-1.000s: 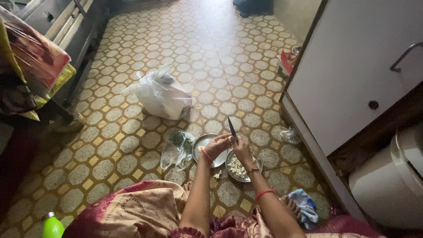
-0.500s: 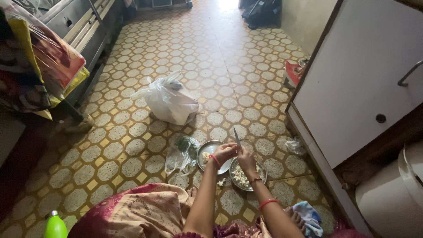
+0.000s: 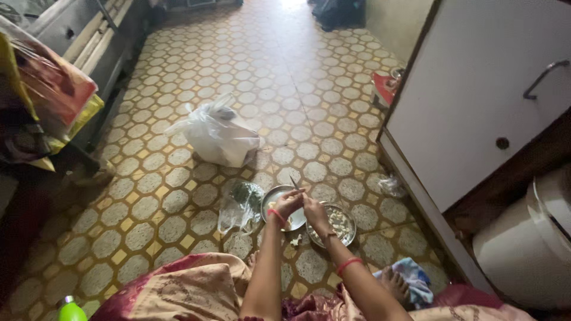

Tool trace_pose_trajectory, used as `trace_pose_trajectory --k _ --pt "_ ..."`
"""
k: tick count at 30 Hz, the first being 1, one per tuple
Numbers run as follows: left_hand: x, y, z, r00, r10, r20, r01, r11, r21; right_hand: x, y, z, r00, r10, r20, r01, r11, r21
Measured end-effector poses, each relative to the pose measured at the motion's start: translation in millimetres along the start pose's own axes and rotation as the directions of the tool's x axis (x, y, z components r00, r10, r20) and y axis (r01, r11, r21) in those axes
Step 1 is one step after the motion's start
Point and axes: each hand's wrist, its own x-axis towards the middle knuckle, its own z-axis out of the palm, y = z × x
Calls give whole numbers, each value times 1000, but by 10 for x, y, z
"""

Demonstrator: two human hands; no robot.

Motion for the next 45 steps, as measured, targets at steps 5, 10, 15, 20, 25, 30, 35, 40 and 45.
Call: trace_pose_trajectory --k 5,10,15,20,25,30,35,40,45 --pt "-237 139 -240 989 -23 -146 34 997 74 9 -18 219 743 146 653 -649 398 648" --pt "-321 201 -367 991 -24 -135 20 999 -28 -119 -115 148 678 185 711 -704 439 557" --pt "-405 327 -177 987 -21 -161 25 999 22 10 -74 268 796 184 577 -589 455 668" --pt "-440 469 35 991 -33 -129 27 998 -51 17 3 224 819 163 551 -538 552 637" --pt "-450 523 97 993 -14 -116 4 996 -88 56 -74 194 877 201 436 -428 738 522" --pt "-451 496 189 996 -87 -28 88 996 31 27 -259 -8 991 -58 117 53 998 45" --pt "-379 407 81 990 -137 33 137 991 5 -83 -467 -276 980 -199 25 199 980 2" --pt "-279 238 -73 983 -119 137 125 991 -36 -144 -548 -379 967 -252 -46 253 967 22" --pt "-118 42 -52 991 -102 87 107 993 -52 -237 -648 -517 970 -227 -91 232 971 49"
